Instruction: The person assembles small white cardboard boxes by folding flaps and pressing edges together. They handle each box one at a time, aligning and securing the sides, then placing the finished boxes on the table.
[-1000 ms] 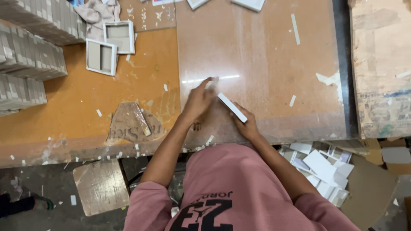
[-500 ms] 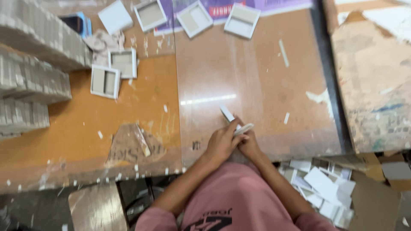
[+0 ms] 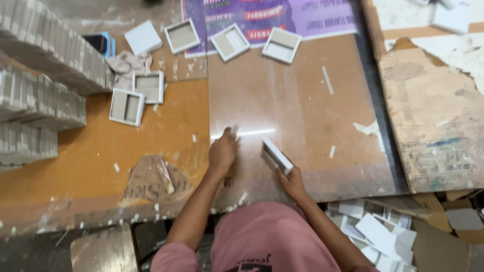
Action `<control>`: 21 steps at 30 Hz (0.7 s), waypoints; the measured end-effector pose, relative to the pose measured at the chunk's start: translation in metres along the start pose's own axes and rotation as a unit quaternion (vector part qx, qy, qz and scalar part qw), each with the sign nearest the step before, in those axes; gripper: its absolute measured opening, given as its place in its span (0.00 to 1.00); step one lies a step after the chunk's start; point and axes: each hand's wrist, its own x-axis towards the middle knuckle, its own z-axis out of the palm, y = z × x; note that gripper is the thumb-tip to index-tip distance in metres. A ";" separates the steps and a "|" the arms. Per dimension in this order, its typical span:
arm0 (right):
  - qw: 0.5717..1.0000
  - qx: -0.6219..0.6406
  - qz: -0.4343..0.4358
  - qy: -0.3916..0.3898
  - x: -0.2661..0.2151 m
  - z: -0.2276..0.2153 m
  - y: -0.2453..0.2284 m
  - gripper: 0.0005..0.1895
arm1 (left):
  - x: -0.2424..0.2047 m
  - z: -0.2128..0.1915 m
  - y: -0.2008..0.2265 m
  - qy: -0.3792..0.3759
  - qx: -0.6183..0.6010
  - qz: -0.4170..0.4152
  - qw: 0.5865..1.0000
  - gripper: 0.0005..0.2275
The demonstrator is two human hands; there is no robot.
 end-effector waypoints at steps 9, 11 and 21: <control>0.943 0.268 0.188 0.051 0.020 -0.022 0.026 0.24 | -0.039 0.038 -0.059 -0.021 0.162 -0.002 0.987 0.13; 0.938 0.286 0.190 0.046 0.022 -0.022 0.031 0.25 | -0.049 0.054 -0.068 0.024 0.213 0.042 0.976 0.13; 0.942 0.260 0.208 0.049 0.022 -0.020 0.035 0.24 | -0.053 0.090 -0.100 0.130 0.306 0.141 0.933 0.12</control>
